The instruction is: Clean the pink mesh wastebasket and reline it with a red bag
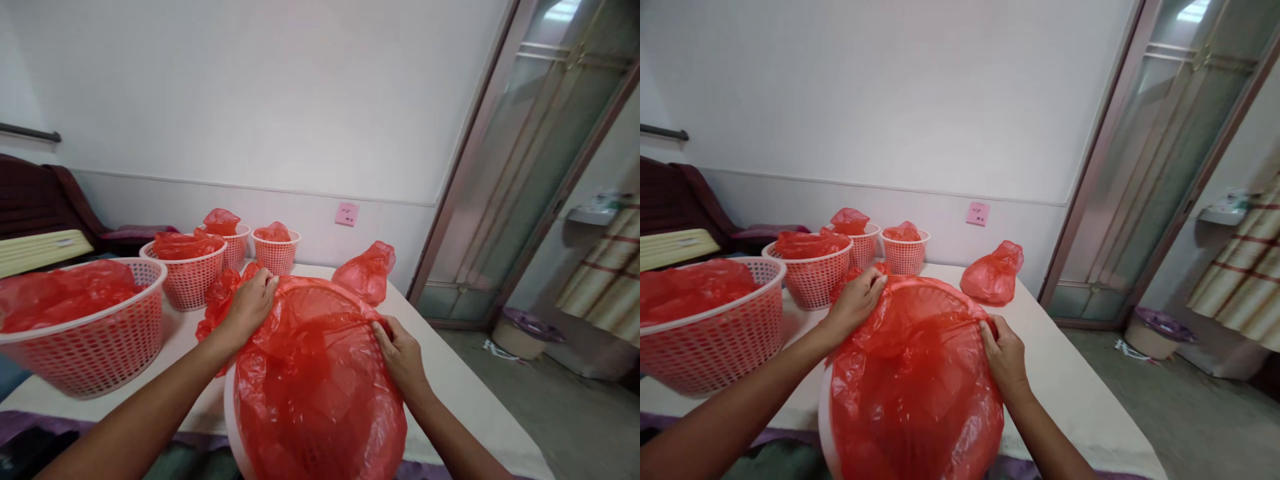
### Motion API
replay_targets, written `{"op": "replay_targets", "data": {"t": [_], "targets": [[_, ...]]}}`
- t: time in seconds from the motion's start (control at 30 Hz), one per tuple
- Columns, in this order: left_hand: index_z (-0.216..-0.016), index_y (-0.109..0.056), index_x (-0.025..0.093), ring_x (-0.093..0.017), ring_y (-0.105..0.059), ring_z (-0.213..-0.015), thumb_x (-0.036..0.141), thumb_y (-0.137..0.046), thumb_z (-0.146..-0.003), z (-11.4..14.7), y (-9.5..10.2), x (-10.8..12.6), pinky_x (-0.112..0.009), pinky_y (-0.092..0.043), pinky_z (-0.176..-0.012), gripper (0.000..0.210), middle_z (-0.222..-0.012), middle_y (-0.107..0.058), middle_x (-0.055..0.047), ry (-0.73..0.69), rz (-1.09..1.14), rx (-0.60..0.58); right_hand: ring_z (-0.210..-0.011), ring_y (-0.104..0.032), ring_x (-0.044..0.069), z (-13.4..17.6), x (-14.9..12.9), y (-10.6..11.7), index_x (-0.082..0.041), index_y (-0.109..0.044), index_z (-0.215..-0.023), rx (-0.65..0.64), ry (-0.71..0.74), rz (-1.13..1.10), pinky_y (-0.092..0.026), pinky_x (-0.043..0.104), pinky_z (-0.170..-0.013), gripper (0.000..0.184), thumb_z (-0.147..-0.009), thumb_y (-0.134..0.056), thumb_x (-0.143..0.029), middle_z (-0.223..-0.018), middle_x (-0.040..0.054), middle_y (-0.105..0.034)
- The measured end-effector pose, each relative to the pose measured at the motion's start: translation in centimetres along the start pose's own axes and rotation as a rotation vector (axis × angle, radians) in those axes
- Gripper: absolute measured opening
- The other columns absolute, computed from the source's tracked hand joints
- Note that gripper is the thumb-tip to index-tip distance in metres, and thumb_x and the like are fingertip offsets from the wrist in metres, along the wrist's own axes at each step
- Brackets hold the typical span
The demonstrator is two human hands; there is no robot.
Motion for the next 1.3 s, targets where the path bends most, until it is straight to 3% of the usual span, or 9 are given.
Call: {"op": "replay_targets", "data": {"t": [0.27, 0.4, 0.6, 0.73, 0.83, 0.97, 1.17, 1.23, 1.3], "targets": [[-0.097, -0.053, 0.023, -0.019, -0.055, -0.073, 0.053, -0.059, -0.08, 1.2, 1.0, -0.5, -0.03, -0.037, -0.065, 0.035, -0.085, -0.061, 0.0, 0.025, 0.002, -0.087, -0.07, -0.054, 0.02, -0.2, 0.8, -0.2, -0.019, -0.063, -0.085, -0.003, -0.062, -0.074, -0.04, 0.029, -0.068, 0.039, -0.082, -0.049, -0.055, -0.074, 0.0015, -0.062], [-0.093, -0.053, 0.023, -0.019, -0.055, -0.074, 0.054, -0.062, -0.077, 2.7, 2.1, -1.7, -0.032, -0.039, -0.068, 0.037, -0.084, -0.058, 0.0, 0.002, -0.039, -0.144, -0.066, -0.051, 0.019, -0.2, 1.6, 0.0, -0.02, -0.061, -0.08, 0.047, -0.113, -0.027, -0.039, 0.029, -0.064, 0.039, -0.08, -0.049, -0.057, -0.07, 0.0005, -0.06], [-0.072, -0.043, 0.023, -0.017, -0.051, -0.066, 0.04, -0.056, -0.083, 4.4, 2.8, -1.8, -0.031, -0.036, -0.062, 0.024, -0.073, -0.053, 0.002, -0.04, -0.092, -0.082, -0.064, -0.05, 0.019, -0.1, 1.5, -0.1, -0.021, -0.059, -0.076, 0.064, -0.114, -0.003, -0.038, 0.029, -0.062, 0.038, -0.079, -0.048, -0.057, -0.065, -0.0009, -0.056], [-0.07, -0.042, 0.023, -0.016, -0.055, -0.072, 0.031, -0.05, -0.086, 4.9, 2.5, -0.7, -0.032, -0.04, -0.068, 0.02, -0.076, -0.058, 0.001, -0.06, 0.136, -0.03, -0.061, -0.048, 0.018, 0.1, 1.0, -0.3, -0.022, -0.057, -0.073, 0.072, -0.105, 0.013, -0.036, 0.028, -0.06, 0.037, -0.08, -0.048, -0.057, -0.062, -0.002, -0.054], [-0.072, -0.041, 0.022, -0.015, -0.061, -0.077, 0.031, -0.051, -0.085, 4.7, 2.2, -0.3, -0.03, -0.045, -0.068, 0.019, -0.083, -0.064, -0.001, 0.106, 0.467, -0.006, -0.06, -0.047, 0.017, 0.2, 0.9, -0.4, -0.022, -0.056, -0.072, 0.075, -0.097, 0.037, -0.036, 0.028, -0.059, 0.037, -0.081, -0.048, -0.057, -0.061, -0.0022, -0.053], [-0.08, -0.042, 0.02, -0.011, -0.061, -0.058, 0.039, -0.049, -0.086, 4.0, 2.6, -0.1, -0.025, -0.044, -0.051, 0.021, -0.081, -0.065, -0.001, 0.333, 0.743, -0.069, -0.061, -0.049, 0.018, 0.4, 1.1, -0.5, -0.022, -0.057, -0.076, 0.064, -0.095, 0.048, -0.037, 0.029, -0.061, 0.038, -0.081, -0.047, -0.058, -0.064, -0.0015, -0.056], [-0.081, -0.045, 0.022, -0.012, -0.049, -0.038, 0.048, -0.058, -0.077, 4.0, 3.0, 0.2, -0.024, -0.033, -0.038, 0.03, -0.053, -0.053, 0.008, 0.371, 0.459, -0.374, -0.061, -0.049, 0.018, 0.5, 1.0, -0.6, -0.022, -0.057, -0.077, 0.062, -0.093, 0.057, -0.037, 0.029, -0.061, 0.039, -0.081, -0.046, -0.059, -0.063, -0.0016, -0.055], [-0.073, -0.051, 0.02, -0.011, -0.046, -0.042, 0.039, -0.06, -0.075, 4.1, 2.9, 0.3, -0.023, -0.03, -0.042, 0.021, -0.05, -0.047, 0.008, 0.273, 0.339, -0.435, -0.061, -0.05, 0.018, 0.5, 0.9, -0.7, -0.022, -0.057, -0.077, 0.06, -0.096, 0.046, -0.038, 0.029, -0.061, 0.038, -0.081, -0.046, -0.058, -0.064, -0.0015, -0.056], [-0.067, -0.054, 0.02, -0.011, -0.046, -0.05, 0.028, -0.057, -0.074, 4.1, 2.7, 0.3, -0.024, -0.03, -0.048, 0.012, -0.055, -0.049, 0.006, 0.146, 0.29, -0.392, -0.064, -0.052, 0.019, 0.5, 1.0, -0.8, -0.022, -0.056, -0.077, 0.053, -0.099, 0.036, -0.039, 0.029, -0.063, 0.038, -0.082, -0.046, -0.058, -0.066, -0.001, -0.057]]}}
Point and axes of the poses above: each hand's wrist, its own z-axis away from the middle knuckle, its own y-axis out of the back of the hand, x = y × z, the point moved 1 cm from there along -z, towards the middle knuckle
